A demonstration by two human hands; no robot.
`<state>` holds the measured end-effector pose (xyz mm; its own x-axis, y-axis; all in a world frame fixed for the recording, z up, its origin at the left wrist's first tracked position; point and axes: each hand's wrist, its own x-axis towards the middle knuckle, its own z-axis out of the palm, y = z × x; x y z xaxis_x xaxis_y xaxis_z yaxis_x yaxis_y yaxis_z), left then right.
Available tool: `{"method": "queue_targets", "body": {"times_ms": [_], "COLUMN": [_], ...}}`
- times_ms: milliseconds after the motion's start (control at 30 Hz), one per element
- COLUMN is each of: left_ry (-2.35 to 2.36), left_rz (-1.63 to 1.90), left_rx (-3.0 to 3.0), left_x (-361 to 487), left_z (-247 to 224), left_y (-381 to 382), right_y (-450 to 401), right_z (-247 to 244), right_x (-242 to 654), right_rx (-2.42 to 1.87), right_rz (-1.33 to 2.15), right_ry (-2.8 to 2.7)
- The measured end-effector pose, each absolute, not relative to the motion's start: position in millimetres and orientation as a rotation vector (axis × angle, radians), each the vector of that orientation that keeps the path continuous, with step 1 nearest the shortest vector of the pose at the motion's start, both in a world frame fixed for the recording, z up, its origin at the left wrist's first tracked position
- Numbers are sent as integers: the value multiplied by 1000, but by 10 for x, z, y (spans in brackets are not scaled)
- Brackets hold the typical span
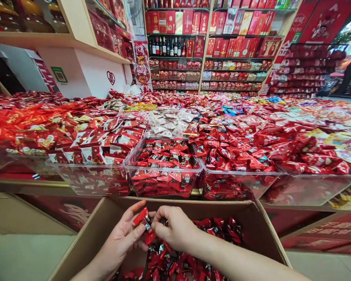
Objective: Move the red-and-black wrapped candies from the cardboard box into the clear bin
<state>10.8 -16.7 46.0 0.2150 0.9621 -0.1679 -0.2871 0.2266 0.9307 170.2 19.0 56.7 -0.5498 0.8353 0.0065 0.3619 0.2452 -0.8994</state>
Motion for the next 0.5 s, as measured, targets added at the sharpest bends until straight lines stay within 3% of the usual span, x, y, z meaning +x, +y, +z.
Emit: {"method": "queue_targets", "body": {"times_ms": [200,333,500], "left_ry": [983,812,742], "left_rz": [1020,1028,1018], "left_rx": [784,759,920], "left_x": [118,106,79], "left_z": [399,294,204], "left_y": [-149,-162,-148], "right_y": [99,25,103], "right_z": [477,467,584], "right_x": [1673,1608,1624], "right_rx": [-998,-790,-1143], "right_rz": [592,746,938], "right_ry": [-2463,-2476,-2204]}}
